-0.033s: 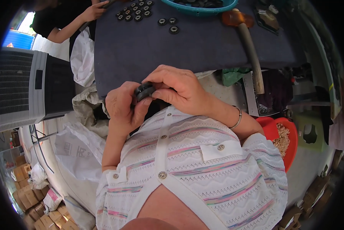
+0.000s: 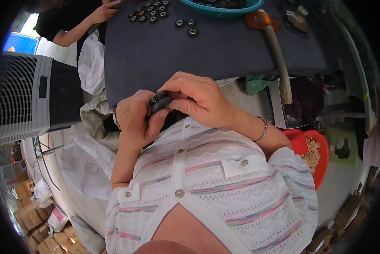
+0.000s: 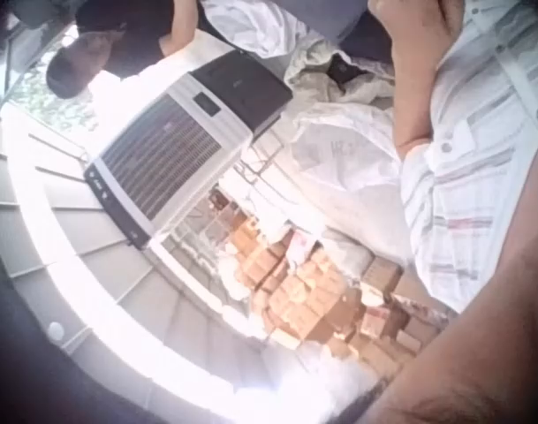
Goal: The person assembles plastic and rubber components by hand, inserting metal rings into them and tapping the rings with a mallet.
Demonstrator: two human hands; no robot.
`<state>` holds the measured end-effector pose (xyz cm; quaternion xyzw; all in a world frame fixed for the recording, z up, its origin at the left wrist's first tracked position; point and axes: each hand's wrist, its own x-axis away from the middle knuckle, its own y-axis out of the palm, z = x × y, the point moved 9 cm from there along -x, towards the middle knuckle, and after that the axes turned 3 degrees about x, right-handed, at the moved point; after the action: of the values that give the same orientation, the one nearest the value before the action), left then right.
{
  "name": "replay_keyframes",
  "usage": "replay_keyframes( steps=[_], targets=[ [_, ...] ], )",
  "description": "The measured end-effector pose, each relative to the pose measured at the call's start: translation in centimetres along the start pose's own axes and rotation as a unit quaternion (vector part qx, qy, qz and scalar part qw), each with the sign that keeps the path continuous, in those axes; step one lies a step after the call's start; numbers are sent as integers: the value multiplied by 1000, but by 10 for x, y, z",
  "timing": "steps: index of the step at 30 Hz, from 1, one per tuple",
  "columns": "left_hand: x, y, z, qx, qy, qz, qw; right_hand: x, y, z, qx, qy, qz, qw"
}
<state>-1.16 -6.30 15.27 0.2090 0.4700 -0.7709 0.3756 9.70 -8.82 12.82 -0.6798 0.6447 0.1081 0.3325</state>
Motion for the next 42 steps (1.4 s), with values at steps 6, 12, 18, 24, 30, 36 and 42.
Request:
replay_keyframes(
  steps=[6,12,18,24,30,36,42],
  targets=[
    [-2,-1,16,-25,57,-1,998,6,0,-7,-40,-13,5,999],
    [-5,-5,27,15,110,31,993,9,4,-9,-160,31,12,987],
    [-5,-8,37,16,147,40,988,8,6,-12,-173,2,3,985],
    [17,-12,16,-5,146,115,983,-6,14,-12,-106,-59,-19,992],
    [116,-44,-95,97,-291,255,917,-15,13,18,-40,55,-23,997],
    [308,-92,-194,322,-515,592,530,-6,-29,54,-57,118,49,990],
    [238,-96,-191,211,-503,482,685,-20,-76,76,-58,145,128,979]
  ],
)
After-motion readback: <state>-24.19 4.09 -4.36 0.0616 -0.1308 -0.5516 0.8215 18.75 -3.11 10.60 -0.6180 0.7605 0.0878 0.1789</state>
